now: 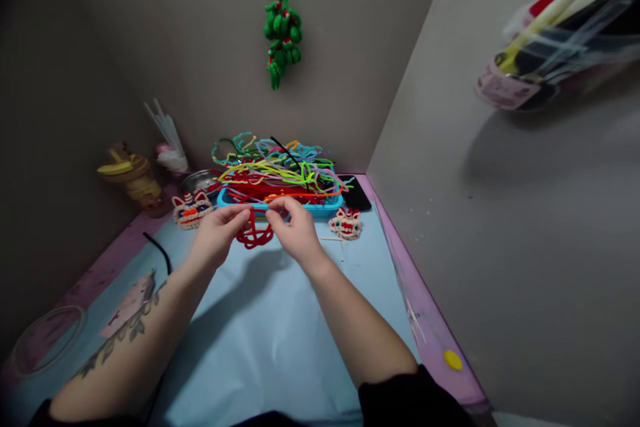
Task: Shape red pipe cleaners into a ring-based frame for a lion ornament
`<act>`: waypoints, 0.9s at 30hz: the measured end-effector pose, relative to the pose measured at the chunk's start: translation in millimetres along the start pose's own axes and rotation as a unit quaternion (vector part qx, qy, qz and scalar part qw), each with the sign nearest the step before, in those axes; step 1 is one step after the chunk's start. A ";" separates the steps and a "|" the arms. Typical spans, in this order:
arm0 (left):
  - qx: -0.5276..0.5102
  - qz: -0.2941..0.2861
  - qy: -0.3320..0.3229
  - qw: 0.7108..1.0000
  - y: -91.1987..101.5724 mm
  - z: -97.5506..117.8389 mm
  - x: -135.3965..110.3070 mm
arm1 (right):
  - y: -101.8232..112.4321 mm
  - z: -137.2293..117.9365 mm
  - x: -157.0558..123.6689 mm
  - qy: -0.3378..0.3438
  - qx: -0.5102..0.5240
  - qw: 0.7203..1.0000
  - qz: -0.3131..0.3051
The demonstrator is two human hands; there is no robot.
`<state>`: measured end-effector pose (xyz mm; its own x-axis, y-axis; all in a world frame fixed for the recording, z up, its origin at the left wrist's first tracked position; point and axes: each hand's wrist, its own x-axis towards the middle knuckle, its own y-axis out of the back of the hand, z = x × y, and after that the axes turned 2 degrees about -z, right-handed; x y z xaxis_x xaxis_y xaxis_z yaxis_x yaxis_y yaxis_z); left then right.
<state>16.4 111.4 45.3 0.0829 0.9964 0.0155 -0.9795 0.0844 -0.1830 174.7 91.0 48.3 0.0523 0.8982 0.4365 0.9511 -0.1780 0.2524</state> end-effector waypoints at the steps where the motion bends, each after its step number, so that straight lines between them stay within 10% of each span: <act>1: 0.022 0.000 -0.021 1.000 -1.8 -0.3 -2.1 | -1.6 -4.3 -2.6 0.011 -0.013 1.000 -0.008; 27: 0.085 -0.084 -0.027 0.992 -2.7 7.4 -5.9 | -14.5 0.1 -14.8 0.139 -0.194 0.971 0.004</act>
<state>17.2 105.3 52.9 0.2416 0.9667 0.0845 -0.9700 0.2429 -0.0045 160.2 80.3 38.1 -0.0756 0.7622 0.6429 0.7615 -0.3721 0.5308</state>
